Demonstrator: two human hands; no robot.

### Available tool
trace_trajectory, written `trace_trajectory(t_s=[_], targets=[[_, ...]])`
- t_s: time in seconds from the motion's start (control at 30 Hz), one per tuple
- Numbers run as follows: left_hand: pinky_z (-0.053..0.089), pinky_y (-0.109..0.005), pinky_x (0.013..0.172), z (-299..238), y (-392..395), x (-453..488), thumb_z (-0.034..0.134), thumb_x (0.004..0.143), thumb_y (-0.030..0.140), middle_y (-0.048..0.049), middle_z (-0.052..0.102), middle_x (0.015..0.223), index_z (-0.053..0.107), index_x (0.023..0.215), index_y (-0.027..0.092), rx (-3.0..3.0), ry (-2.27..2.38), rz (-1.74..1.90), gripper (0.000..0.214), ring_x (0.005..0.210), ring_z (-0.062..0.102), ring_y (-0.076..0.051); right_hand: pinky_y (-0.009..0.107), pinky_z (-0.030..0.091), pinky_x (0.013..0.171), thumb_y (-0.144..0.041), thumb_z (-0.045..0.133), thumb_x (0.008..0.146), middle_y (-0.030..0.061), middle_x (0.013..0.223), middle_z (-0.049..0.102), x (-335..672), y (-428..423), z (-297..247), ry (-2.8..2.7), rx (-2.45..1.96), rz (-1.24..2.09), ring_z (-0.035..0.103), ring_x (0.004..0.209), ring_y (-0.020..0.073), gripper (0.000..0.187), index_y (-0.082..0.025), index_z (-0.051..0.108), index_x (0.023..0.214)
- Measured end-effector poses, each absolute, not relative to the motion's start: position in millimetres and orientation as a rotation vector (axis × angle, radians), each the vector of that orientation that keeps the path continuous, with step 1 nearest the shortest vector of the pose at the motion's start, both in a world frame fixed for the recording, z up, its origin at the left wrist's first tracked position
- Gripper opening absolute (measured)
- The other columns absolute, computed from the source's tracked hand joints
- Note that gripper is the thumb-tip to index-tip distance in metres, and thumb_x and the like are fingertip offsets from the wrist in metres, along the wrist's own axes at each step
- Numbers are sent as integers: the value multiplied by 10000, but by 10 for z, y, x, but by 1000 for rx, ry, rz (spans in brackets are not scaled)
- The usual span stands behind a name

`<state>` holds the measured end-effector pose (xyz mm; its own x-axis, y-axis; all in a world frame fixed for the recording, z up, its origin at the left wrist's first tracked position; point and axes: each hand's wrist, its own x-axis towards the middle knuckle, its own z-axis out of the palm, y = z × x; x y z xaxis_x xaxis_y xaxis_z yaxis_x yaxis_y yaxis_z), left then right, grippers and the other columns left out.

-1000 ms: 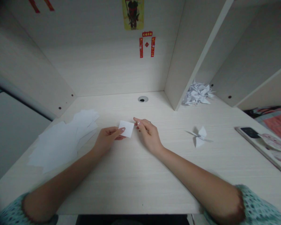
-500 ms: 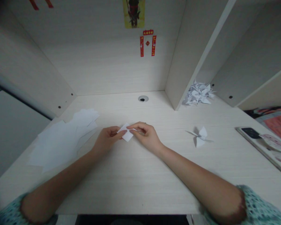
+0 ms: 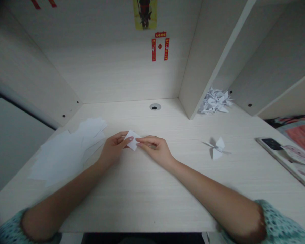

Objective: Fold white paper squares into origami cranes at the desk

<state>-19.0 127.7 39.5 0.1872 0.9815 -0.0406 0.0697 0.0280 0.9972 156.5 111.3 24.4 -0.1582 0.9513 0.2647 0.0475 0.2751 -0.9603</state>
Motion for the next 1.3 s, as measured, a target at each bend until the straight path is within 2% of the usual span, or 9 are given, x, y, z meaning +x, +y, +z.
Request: trace_trajectory(t_s=[0.23,0.37,0.5,0.6,0.83,0.97,1.1,1.3], targets=[[392,-177,486,512,1256,-247,682,691,407,6,671,634,449,1274,176,1462,1089,858,669,536,582,-108,277,477,662,-339,661,753,37,794,694,1578,1115,257,-1514,-958,1112,620,698,142,160,-209,703,838],[424,-188,533,515,1238,-229,688,678,407,-5,689,682,336,1350,191,1420,1057,876,789,576,611,-119,305,484,702,-322,638,777,53,848,696,1594,1130,254,-1580,-900,1047,626,764,162,159,-234,722,879],[480,-247,704,479,1240,-177,672,704,383,-51,714,827,245,1387,202,1336,959,917,825,752,659,-148,353,484,770,-305,666,757,60,908,702,1602,1143,233,-1488,-952,902,626,836,191,215,-267,710,964],[490,-303,791,480,1238,-162,672,707,382,-59,716,816,283,1380,190,1322,996,953,800,814,668,-174,365,487,777,-305,679,745,49,921,702,1608,1144,220,-1503,-970,848,621,828,189,272,-290,688,1017],[508,-300,788,511,1226,-186,619,756,399,-26,713,743,303,1388,199,1304,1051,1027,734,780,681,-173,372,489,783,-318,677,750,37,853,702,1625,1117,215,-1604,-976,747,621,790,187,277,-312,682,1027],[504,-293,793,532,1211,-188,617,759,390,-19,712,720,308,1387,190,1367,1032,1017,728,777,681,-170,340,493,757,-314,692,734,38,853,684,1627,1131,232,-1584,-964,784,613,771,170,270,-286,693,1003],[505,-277,765,563,1185,-192,607,763,395,-17,707,715,294,1395,190,1452,1056,1010,734,755,676,-164,304,497,708,-327,703,715,40,842,650,1628,1151,251,-1588,-929,903,587,727,145,342,-252,672,1047],[502,-259,758,548,1166,-189,585,784,388,-4,694,715,471,1281,199,1508,1044,1014,544,747,663,-149,300,496,697,-349,720,684,15,722,655,1631,1147,272,-1517,-975,1010,587,655,137,317,-228,697,976]])
